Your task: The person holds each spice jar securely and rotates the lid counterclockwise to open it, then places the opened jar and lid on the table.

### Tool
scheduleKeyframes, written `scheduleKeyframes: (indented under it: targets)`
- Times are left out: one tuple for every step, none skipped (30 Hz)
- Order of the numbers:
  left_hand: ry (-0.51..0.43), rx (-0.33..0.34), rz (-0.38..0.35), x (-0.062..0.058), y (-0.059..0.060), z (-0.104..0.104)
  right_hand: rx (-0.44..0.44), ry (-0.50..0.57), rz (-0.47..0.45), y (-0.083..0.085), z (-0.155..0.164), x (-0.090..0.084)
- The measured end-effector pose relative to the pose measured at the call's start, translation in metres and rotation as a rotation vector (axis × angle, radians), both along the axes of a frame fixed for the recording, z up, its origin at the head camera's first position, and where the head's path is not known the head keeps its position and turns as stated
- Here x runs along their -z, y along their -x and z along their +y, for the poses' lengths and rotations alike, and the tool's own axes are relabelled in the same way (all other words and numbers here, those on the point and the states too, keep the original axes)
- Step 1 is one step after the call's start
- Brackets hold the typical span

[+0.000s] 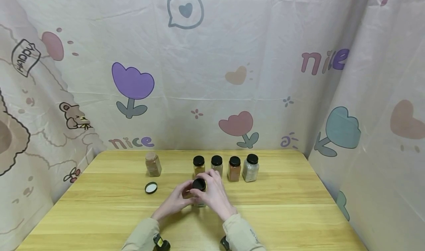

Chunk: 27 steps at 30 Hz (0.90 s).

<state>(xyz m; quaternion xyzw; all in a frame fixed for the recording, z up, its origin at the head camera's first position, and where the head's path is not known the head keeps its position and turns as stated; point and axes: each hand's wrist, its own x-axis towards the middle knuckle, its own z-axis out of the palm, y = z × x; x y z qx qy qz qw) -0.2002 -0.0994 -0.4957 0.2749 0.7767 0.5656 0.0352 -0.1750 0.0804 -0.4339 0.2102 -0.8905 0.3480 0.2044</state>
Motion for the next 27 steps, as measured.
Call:
scheduleKeyframes:
  targets:
    - [-0.001, 0.002, 0.001, 0.0, 0.0, 0.0, -0.001, -0.001, -0.002, -0.0001, 0.0, -0.0004]
    - [-0.003, 0.004, 0.003, 0.0, 0.0, 0.0, -0.005, -0.001, -0.002, 0.0001, 0.0001, -0.0007]
    - [-0.004, 0.005, 0.005, 0.0, 0.0001, 0.0, -0.01, 0.0, -0.003, 0.0001, 0.0003, -0.001]
    - [-0.006, 0.007, 0.007, 0.0, 0.0003, -0.0001, -0.017, 0.002, -0.003, 0.0002, 0.0005, -0.0013]
    - [-0.01, 0.009, 0.011, 0.0, 0.0005, -0.0001, -0.026, 0.004, 0.0, 0.0004, 0.0008, -0.0014]
    - [-0.011, 0.009, 0.013, 0.0, 0.0006, -0.0002, -0.033, 0.007, 0.003, 0.0006, 0.0011, -0.0015]
    - [-0.014, 0.009, 0.015, -0.0002, 0.0007, -0.0003, -0.041, 0.011, 0.007, 0.0008, 0.0013, -0.0014]
    - [-0.013, 0.008, 0.018, -0.0001, 0.0008, -0.0004, -0.045, 0.012, 0.01, 0.0009, 0.0015, -0.0013]
    - [-0.013, 0.006, 0.02, 0.0001, 0.0009, -0.0006, -0.046, 0.012, 0.01, 0.0009, 0.0016, -0.001]
    - [-0.012, 0.005, 0.021, 0.0002, 0.0009, -0.0006, -0.043, 0.009, 0.011, 0.0008, 0.0016, -0.0006]
    - [-0.01, 0.004, 0.018, 0.0001, 0.0008, -0.0007, -0.038, 0.005, 0.01, 0.0007, 0.0015, -0.0003]
    - [-0.008, 0.002, 0.014, 0.0, 0.0006, -0.0007, -0.03, -0.001, 0.007, 0.0005, 0.0013, 0.0001]
    - [-0.007, 0.002, 0.01, -0.0001, 0.0003, -0.0006, -0.022, -0.006, 0.005, 0.0003, 0.001, 0.0005]
    - [-0.004, 0.001, 0.006, -0.0002, 0.0001, -0.0006, -0.015, -0.013, 0.002, 0.0002, 0.0007, 0.0008]
    - [-0.003, 0.001, 0.005, -0.0001, -0.0001, -0.0005, -0.008, -0.017, 0.002, 0.0, 0.0004, 0.0012]
    - [-0.002, 0.001, 0.003, -0.0002, -0.0004, -0.0005, -0.002, -0.021, 0.002, -0.0003, 0.0002, 0.0013]
    - [-0.001, 0.0, 0.003, -0.0003, -0.0006, -0.0004, 0.002, -0.024, 0.004, -0.0004, -0.0001, 0.0014]
    - [-0.001, 0.0, 0.006, -0.0002, -0.0006, -0.0004, 0.004, -0.026, 0.007, -0.0006, -0.0002, 0.0015]
    - [-0.001, 0.001, 0.008, -0.0002, -0.0007, -0.0004, 0.006, -0.028, 0.011, -0.0007, -0.0002, 0.0015]
    - [-0.004, 0.002, 0.011, 0.0001, -0.0006, -0.0004, 0.005, -0.028, 0.014, -0.0008, -0.0002, 0.0014]
    - [-0.009, 0.005, 0.013, 0.0003, -0.0005, -0.0005, 0.004, -0.029, 0.016, -0.0009, -0.0001, 0.0012]
    - [-0.014, 0.008, 0.011, 0.0005, -0.0004, -0.0005, 0.002, -0.03, 0.015, -0.001, 0.0, 0.001]
    - [-0.019, 0.011, 0.012, 0.0009, -0.0003, -0.0005, -0.001, -0.03, 0.013, -0.001, 0.0003, 0.0007]
    - [-0.024, 0.013, 0.014, 0.0012, -0.0004, -0.0005, -0.008, -0.025, 0.008, -0.0011, 0.0006, 0.0005]
    - [-0.028, 0.015, 0.015, 0.0013, -0.0005, -0.0006, -0.016, -0.019, 0.002, -0.0011, 0.001, 0.0002]
    - [-0.03, 0.016, 0.017, 0.0016, -0.0004, -0.0006, -0.026, -0.011, -0.008, -0.0011, 0.0016, 0.0]
    - [-0.029, 0.016, 0.016, 0.0015, -0.0005, -0.0004, -0.036, -0.004, -0.017, -0.0011, 0.0022, -0.0001]
